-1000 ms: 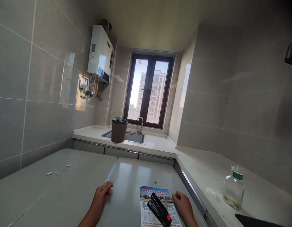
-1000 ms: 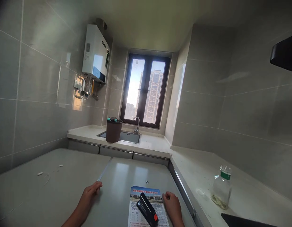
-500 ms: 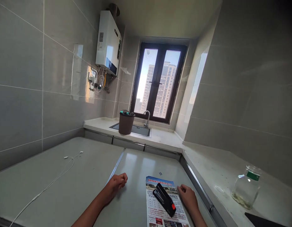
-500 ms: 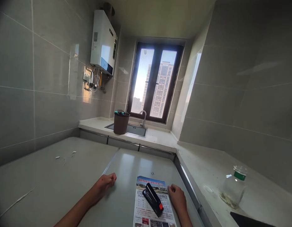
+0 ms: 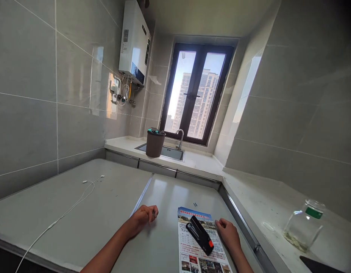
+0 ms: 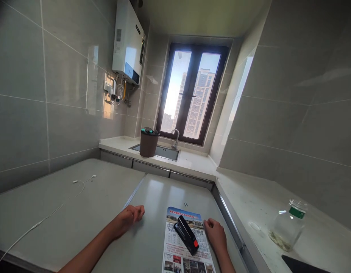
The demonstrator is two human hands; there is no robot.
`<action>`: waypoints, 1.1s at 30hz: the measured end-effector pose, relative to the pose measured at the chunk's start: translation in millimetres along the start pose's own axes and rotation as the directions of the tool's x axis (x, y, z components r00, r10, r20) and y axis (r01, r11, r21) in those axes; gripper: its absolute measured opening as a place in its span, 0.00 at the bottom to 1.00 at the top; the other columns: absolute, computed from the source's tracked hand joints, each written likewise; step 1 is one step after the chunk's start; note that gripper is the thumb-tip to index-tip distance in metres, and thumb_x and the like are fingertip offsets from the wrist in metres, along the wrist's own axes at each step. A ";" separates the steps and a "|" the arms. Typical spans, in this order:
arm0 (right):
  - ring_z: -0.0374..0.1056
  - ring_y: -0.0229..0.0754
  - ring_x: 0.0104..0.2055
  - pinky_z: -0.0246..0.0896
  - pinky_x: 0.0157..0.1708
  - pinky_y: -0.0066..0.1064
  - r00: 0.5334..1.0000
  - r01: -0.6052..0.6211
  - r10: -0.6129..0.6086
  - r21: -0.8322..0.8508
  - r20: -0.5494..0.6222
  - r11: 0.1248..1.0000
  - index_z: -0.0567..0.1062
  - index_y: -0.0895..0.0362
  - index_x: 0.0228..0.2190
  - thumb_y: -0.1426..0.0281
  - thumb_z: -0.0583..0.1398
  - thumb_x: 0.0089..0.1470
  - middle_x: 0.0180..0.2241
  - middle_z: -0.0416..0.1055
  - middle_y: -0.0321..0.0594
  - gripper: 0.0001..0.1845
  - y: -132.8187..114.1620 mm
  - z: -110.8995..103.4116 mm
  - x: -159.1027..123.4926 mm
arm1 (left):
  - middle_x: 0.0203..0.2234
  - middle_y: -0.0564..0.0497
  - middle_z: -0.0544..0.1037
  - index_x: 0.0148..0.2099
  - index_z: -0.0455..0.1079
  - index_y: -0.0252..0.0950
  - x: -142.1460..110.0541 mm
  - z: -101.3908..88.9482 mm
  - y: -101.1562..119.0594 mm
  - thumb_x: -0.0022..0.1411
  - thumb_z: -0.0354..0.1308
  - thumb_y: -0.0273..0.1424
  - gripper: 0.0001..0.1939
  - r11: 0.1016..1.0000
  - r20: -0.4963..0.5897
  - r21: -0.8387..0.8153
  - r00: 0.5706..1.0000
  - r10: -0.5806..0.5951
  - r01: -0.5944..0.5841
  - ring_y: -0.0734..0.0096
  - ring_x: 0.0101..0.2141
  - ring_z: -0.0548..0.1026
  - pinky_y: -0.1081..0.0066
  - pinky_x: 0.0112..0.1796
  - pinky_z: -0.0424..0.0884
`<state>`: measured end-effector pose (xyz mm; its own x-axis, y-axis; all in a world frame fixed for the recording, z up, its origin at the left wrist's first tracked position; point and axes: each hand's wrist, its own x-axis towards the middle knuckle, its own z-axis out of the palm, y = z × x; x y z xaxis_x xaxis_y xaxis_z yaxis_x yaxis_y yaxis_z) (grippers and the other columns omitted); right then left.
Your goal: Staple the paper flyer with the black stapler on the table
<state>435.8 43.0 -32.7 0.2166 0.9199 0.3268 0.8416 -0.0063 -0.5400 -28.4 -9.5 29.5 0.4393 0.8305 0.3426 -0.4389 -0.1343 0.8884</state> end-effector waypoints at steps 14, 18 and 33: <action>0.66 0.43 0.26 0.50 0.27 0.29 1.000 -0.008 0.007 -0.017 -0.002 1.000 0.64 0.52 0.19 0.48 0.50 0.51 0.20 0.70 0.37 0.23 -4.6 -0.4 0.3 | 0.21 0.49 0.66 0.16 0.61 0.38 2.7 -3.8 -4.2 0.51 0.51 0.28 0.13 0.993 -0.163 0.115 0.985 0.055 -0.037 0.67 0.28 0.59 0.66 0.34 0.55; 0.66 0.43 0.26 0.50 0.27 0.29 1.000 -0.008 0.008 -0.016 0.006 1.000 0.65 0.52 0.19 0.48 0.50 0.51 0.20 0.70 0.37 0.23 -5.3 -0.9 -0.8 | 0.17 0.53 0.63 0.15 0.56 0.39 8.1 -12.6 -7.5 0.51 0.51 0.27 0.15 0.983 -0.279 0.161 0.951 0.132 -0.089 0.69 0.25 0.55 0.67 0.31 0.53; 0.66 0.42 0.27 0.49 0.26 0.29 1.000 -0.021 0.021 -0.023 0.008 1.000 0.64 0.52 0.19 0.49 0.51 0.51 0.20 0.70 0.37 0.22 -5.9 -0.9 -1.4 | 0.17 0.55 0.62 0.16 0.54 0.38 16.5 -28.4 -16.3 0.39 0.51 0.23 0.09 0.982 -0.415 0.134 0.892 0.178 -0.133 0.73 0.23 0.53 0.72 0.28 0.49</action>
<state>431.0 41.4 -29.2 0.2309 0.9225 0.3093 0.8478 -0.0348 -0.5292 -36.3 21.7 12.0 -0.0110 0.9415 0.3368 -0.3847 -0.3148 0.8677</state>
